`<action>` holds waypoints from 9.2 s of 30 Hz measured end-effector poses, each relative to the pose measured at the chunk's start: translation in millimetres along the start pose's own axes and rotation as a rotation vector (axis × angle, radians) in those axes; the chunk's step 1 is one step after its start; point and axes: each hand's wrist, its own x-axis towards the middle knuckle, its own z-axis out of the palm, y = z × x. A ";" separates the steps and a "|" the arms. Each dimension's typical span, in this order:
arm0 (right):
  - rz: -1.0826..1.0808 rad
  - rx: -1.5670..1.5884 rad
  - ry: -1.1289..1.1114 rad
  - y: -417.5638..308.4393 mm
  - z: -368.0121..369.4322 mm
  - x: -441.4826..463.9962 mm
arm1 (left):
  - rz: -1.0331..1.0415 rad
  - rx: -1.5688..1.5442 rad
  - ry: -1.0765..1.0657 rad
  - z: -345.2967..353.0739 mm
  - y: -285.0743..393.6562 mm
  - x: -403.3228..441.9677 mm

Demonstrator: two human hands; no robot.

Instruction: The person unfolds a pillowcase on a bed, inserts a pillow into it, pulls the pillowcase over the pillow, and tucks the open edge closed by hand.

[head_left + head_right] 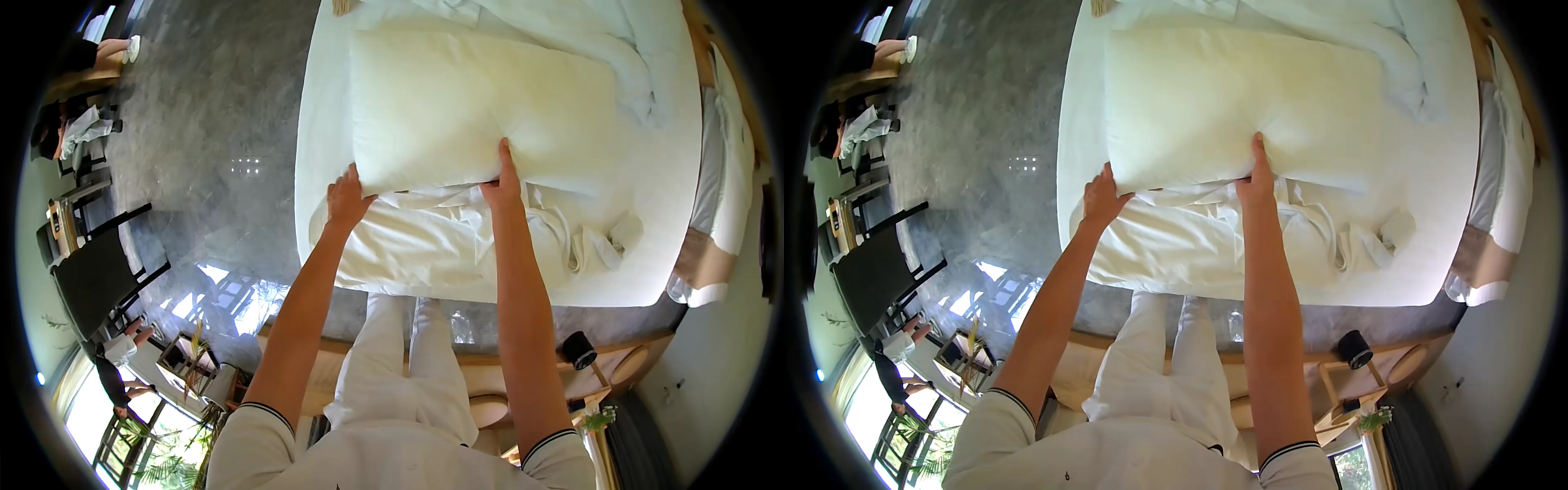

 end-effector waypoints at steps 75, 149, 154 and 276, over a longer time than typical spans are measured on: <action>-0.492 -0.774 0.831 -378.3 -504.4 22.2 | 0.355 0.191 0.123 145.2 269.7 -189.9; -0.618 -2.031 -0.733 -157.0 -83.4 -73.4 | -0.431 -0.584 0.094 182.5 206.0 -141.3; -0.820 -2.118 -0.756 -179.0 -85.5 -33.9 | -0.625 -0.488 0.122 176.5 227.4 -119.7; -1.113 -1.681 -1.039 54.0 -53.5 -98.5 | -0.324 -0.787 0.532 73.3 154.3 -186.5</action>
